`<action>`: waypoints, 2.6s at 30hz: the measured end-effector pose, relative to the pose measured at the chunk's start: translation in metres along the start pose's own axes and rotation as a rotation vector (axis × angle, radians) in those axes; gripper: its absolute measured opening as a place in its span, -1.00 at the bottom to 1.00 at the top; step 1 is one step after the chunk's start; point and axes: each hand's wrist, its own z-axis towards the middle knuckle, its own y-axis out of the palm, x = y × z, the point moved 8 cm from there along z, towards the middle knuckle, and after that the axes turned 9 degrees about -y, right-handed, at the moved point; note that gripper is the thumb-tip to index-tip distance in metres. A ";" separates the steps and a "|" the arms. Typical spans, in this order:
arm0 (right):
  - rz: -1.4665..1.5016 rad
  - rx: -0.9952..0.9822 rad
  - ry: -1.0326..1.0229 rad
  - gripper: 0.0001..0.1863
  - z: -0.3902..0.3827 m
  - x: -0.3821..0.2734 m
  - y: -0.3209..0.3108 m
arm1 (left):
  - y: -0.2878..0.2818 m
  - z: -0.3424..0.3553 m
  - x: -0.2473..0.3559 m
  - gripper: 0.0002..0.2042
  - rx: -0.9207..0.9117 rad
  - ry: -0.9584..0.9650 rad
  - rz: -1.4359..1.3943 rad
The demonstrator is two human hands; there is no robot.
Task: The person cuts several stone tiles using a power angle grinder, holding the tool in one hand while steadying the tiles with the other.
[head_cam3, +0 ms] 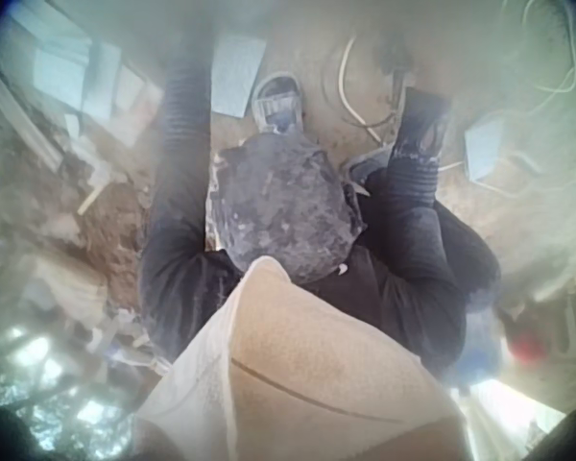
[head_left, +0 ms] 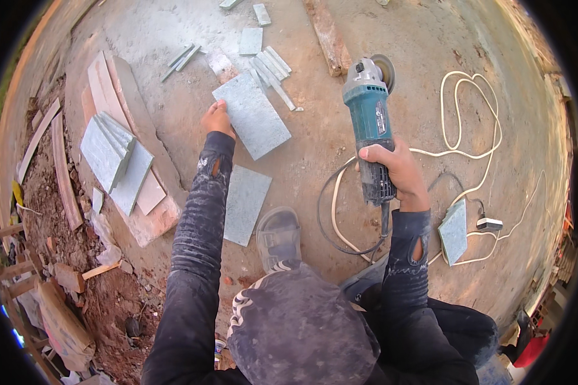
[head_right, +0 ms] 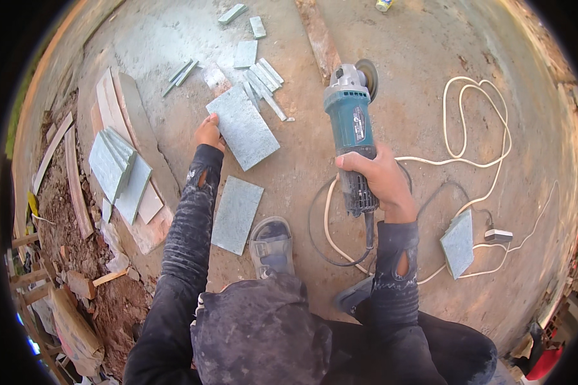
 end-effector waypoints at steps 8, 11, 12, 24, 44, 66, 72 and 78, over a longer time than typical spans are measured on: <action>0.034 0.018 -0.010 -0.61 0.000 -0.002 0.004 | 0.019 -0.022 0.024 -0.67 -0.084 -0.142 -0.066; 0.024 0.006 -0.021 -0.60 0.003 -0.001 0.006 | 0.014 -0.024 0.028 -0.65 -0.105 -0.173 0.061; 0.021 0.004 -0.026 -0.60 0.004 0.000 0.006 | 0.014 -0.027 0.028 -0.65 -0.110 -0.180 0.072; 0.030 -0.012 -0.031 -0.60 0.005 0.001 0.005 | -0.021 -0.088 -0.033 -0.70 -0.289 -0.272 0.184; 0.030 -0.017 -0.020 -0.64 -0.003 -0.006 0.013 | -0.016 -0.117 -0.044 -0.71 -0.297 -0.057 0.121; -0.140 -0.212 -0.128 -0.62 0.011 0.011 0.081 | -0.015 -0.105 -0.049 -0.71 -0.269 -0.112 0.156; -0.425 -0.200 -0.102 -0.31 0.017 0.035 0.137 | -0.022 -0.090 -0.060 -0.76 -0.380 -0.124 0.049; -0.467 -0.239 -0.080 -0.23 0.016 0.051 0.171 | -0.022 -0.085 -0.048 -0.70 -0.469 0.290 0.605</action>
